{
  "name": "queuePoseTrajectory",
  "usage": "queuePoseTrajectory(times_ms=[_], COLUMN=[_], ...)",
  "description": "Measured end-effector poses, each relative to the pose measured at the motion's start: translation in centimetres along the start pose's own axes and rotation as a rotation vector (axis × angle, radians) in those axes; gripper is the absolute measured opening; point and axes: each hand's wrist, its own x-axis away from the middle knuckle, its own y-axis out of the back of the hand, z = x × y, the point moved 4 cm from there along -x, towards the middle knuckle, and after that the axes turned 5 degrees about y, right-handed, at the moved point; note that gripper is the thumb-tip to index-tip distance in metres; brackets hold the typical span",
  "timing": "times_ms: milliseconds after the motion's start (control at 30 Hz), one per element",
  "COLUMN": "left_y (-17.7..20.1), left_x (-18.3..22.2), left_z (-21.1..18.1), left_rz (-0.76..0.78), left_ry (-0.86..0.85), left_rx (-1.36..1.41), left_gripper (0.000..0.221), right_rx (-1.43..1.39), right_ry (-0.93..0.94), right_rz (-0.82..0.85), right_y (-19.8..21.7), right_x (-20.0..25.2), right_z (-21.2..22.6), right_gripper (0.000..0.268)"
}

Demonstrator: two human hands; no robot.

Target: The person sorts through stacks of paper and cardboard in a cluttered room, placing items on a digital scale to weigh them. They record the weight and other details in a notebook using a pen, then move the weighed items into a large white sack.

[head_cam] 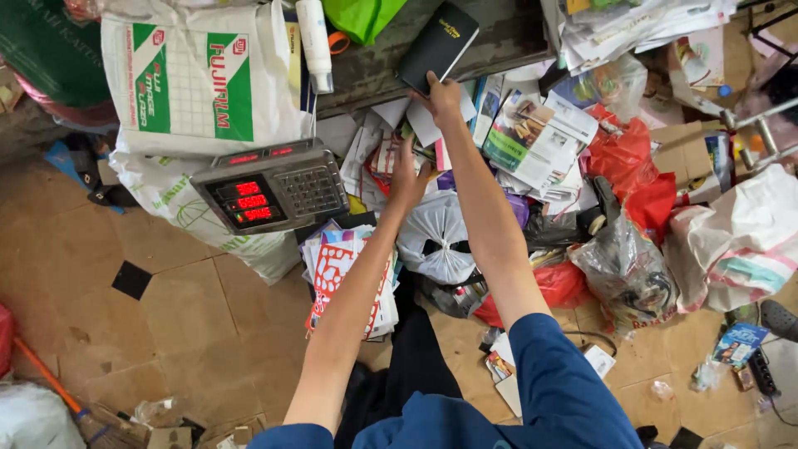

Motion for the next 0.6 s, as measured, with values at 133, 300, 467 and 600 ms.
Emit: queuePoseTrajectory(times_ms=[133,300,467,600], left_y=[-0.1,-3.4,5.4,11.5], left_x=[0.3,14.5,41.9,57.5], left_z=[1.9,18.3,26.7,30.4], left_rz=[-0.039,0.461,0.530,0.622], left_ry=[-0.063,0.146,0.668,1.145], left_rx=[-0.036,-0.564,-0.260,-0.358], left_gripper=[0.073,0.076,0.070,0.055], right_rx=[0.029,0.102,0.633,1.388], right_ry=[-0.044,-0.004,-0.300,-0.601], right_rz=[0.049,0.135,0.407,0.857], right_y=[3.2,5.4,19.1,18.9], right_x=[1.5,7.1,20.6,36.6], right_z=[0.1,-9.4,-39.0,-47.5], right_gripper=[0.056,0.081,0.044,0.081])
